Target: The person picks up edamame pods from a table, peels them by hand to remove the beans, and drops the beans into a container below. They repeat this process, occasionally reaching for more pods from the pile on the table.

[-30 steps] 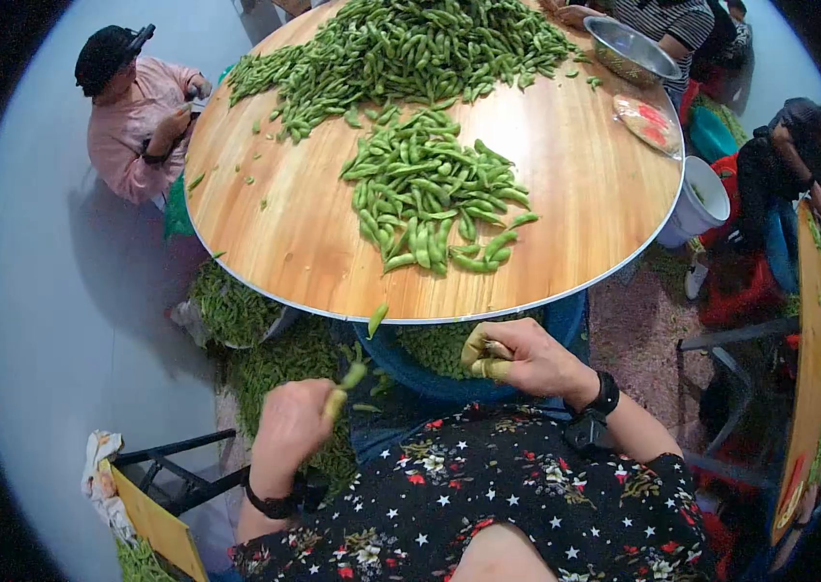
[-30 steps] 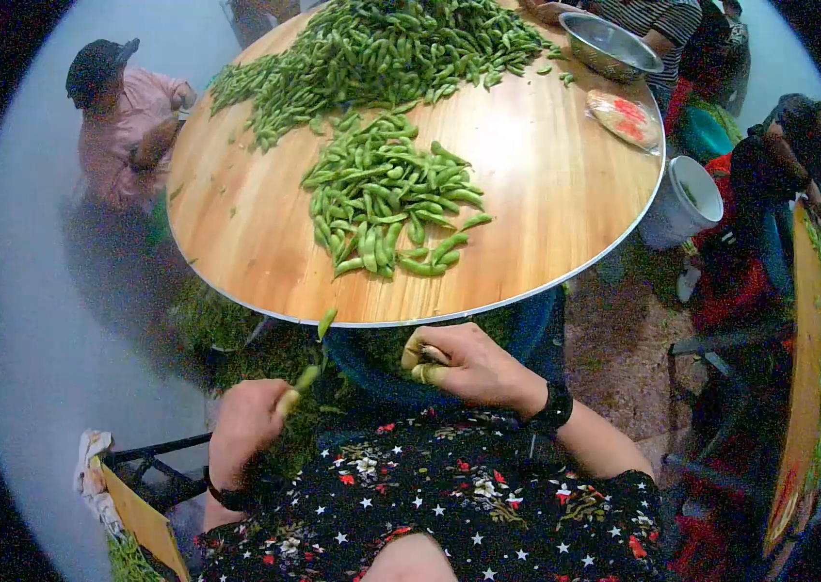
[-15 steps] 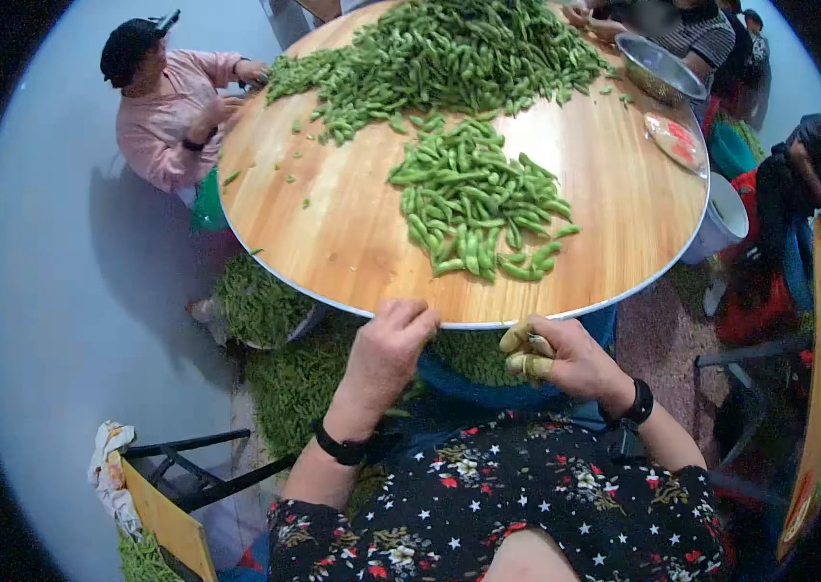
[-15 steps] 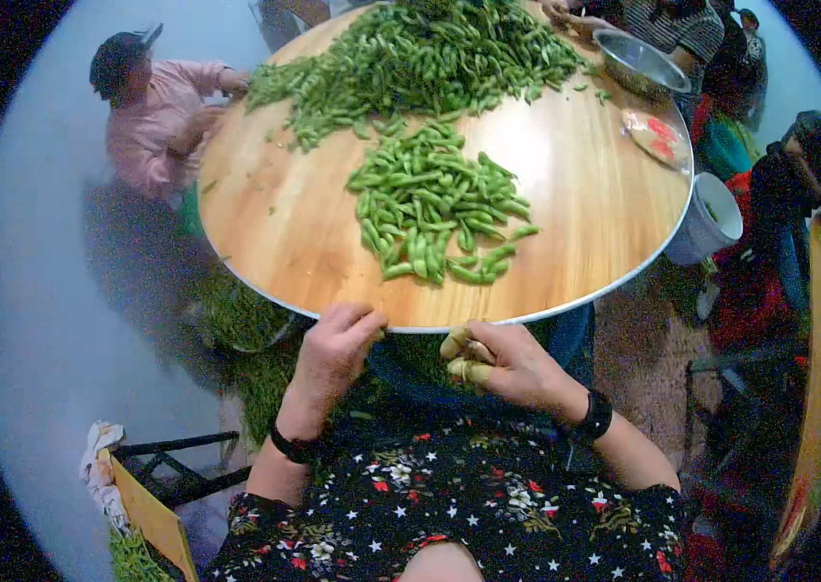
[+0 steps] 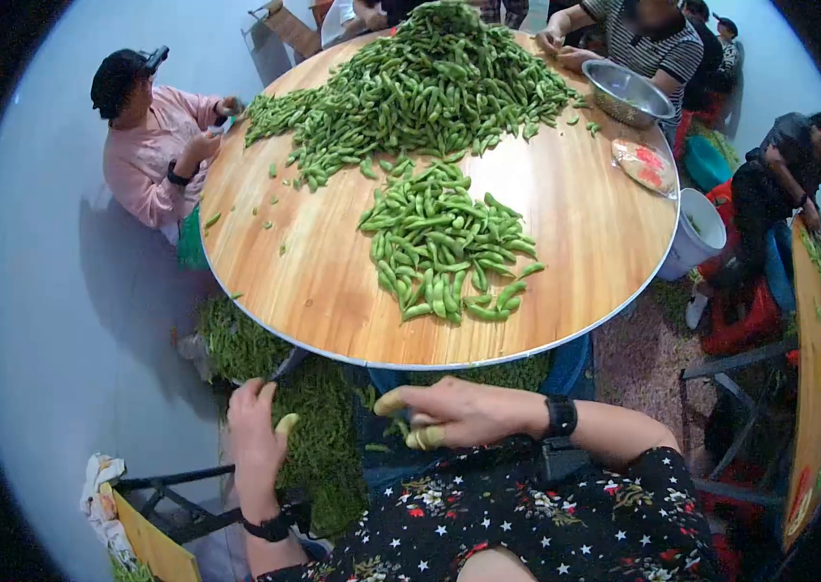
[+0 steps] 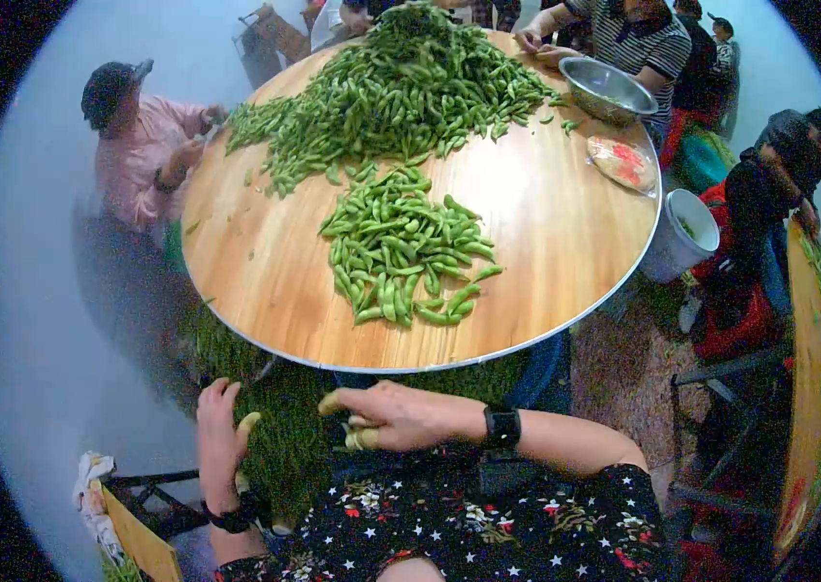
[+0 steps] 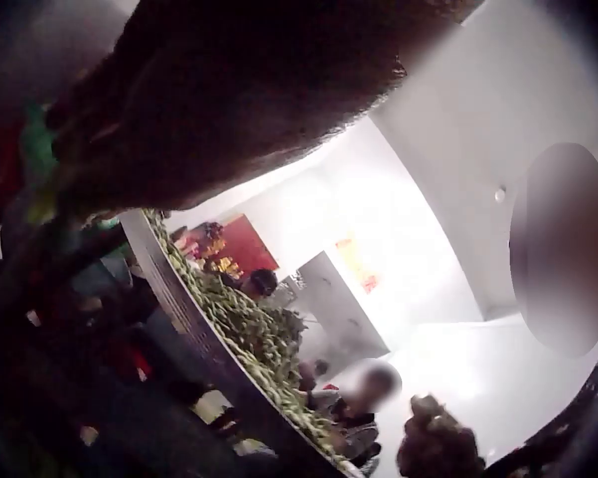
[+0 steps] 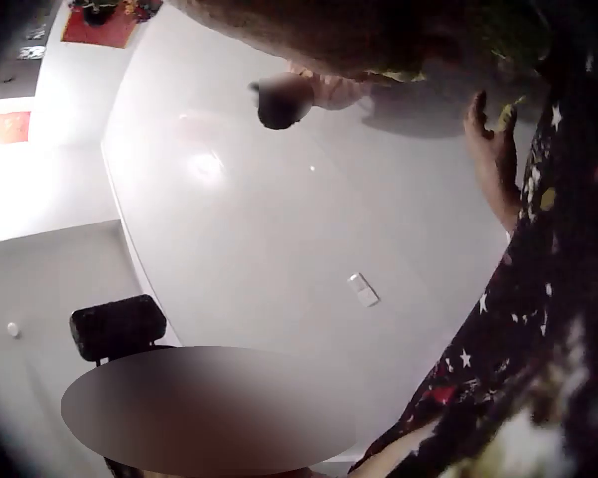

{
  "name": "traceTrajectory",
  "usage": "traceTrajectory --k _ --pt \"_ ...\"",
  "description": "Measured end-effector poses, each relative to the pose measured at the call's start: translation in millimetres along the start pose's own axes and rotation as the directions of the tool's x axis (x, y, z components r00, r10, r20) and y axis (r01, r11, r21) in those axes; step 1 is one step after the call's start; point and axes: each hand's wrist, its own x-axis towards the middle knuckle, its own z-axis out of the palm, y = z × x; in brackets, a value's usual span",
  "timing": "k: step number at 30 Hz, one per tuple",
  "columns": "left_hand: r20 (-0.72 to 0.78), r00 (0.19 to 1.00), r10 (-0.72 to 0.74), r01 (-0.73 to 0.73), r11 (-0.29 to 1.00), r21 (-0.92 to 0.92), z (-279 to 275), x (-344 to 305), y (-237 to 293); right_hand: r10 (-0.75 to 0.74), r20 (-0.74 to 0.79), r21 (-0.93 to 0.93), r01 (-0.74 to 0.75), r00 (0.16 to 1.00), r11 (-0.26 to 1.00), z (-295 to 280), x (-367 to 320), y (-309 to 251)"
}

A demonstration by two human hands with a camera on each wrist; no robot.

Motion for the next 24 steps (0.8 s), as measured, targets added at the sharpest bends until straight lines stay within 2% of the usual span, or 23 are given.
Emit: traceTrajectory --k 2,3,4,7,8,10,12,13,15,16,17,18,19,20,22,23,24 --pt "-0.027 0.993 0.111 -0.114 0.937 -0.329 -1.7 20.2 14.4 -0.145 -0.058 -0.03 0.143 0.988 0.989 12.2 -0.9 28.3" --pt "-0.058 0.983 0.172 -0.181 0.9 -0.396 -7.8 34.3 27.7 -0.08 -0.01 0.005 0.08 0.997 0.997 6.5 -6.3 25.4" --pt "-0.075 0.974 0.215 -0.226 0.87 -0.438 -14.6 49.0 42.5 -0.077 -0.014 0.001 0.077 0.997 0.997 2.6 -12.6 26.7" --pt "-0.097 0.934 0.343 -0.346 0.81 -0.474 -15.9 98.3 77.6 0.048 -0.081 -0.035 -0.05 0.996 0.998 -5.9 -37.0 35.1" --pt "-0.093 0.912 0.4 -0.39 0.775 -0.496 -13.6 118.8 89.1 0.051 -0.085 -0.035 -0.054 0.995 0.998 -6.2 -44.8 41.8" --pt "-0.135 0.873 0.469 -0.465 0.717 -0.519 0.5 160.5 110.9 0.031 -0.212 -0.153 -0.065 0.977 0.986 -3.7 -57.8 56.6" --pt "-0.318 0.795 0.517 -0.607 0.67 -0.428 27.5 202.8 129.2 0.039 -0.2 -0.137 -0.067 0.979 0.988 -4.1 -65.5 60.3" --pt "-0.319 0.794 0.518 -0.608 0.668 -0.429 42.5 218.0 133.0 0.049 -0.239 -0.132 -0.083 0.97 0.988 -3.7 -69.0 60.3" --pt "-0.157 0.801 0.578 -0.591 0.721 -0.361 63.7 237.6 140.7 0.061 -0.28 -0.128 -0.101 0.958 0.987 -7.4 -75.1 53.4" --pt "-0.159 0.798 0.581 -0.594 0.718 -0.362 64.2 237.5 144.2 0.198 -0.296 -0.045 -0.221 0.935 0.974 -11.6 -77.8 41.6" --pt "-0.113 0.828 0.549 -0.549 0.754 -0.361 64.8 235.3 147.6 0.33 -0.301 0.041 -0.334 0.895 0.942 -16.5 -79.6 34.8" --pt "-0.066 0.855 0.514 -0.501 0.788 -0.358 64.2 231.3 150.7 0.33 -0.305 0.045 -0.333 0.893 0.942 -20.4 -81.9 35.1" --pt "-0.109 0.859 0.5 -0.49 0.743 -0.455 57.7 222.2 151.6 0.2 -0.488 0.066 -0.192 0.849 0.979 -23.9 -85.3 36.0" --pt "-0.104 0.858 0.504 -0.491 0.742 -0.456 59.2 218.6 150.4 0.074 -0.653 0.059 -0.048 0.753 0.997 -27.6 -87.8 36.3" --pt "-0.243 0.865 0.439 -0.498 0.698 -0.515 56.4 216.1 144.7 -0.04 -0.782 0.083 0.167 0.623 0.982 -52.8 -87.0 25.8" --pt "-0.234 0.865 0.443 -0.499 0.719 -0.483 49.4 211.9 141.8 -0.062 -0.837 0.079 0.233 0.543 0.969 -58.7 -83.4 31.0" --pt "-0.234 0.864 0.445 -0.501 0.719 -0.481 41.4 205.2 141.3 -0.064 -0.838 0.078 0.235 0.541 0.969 -62.7 -81.4 39.1"
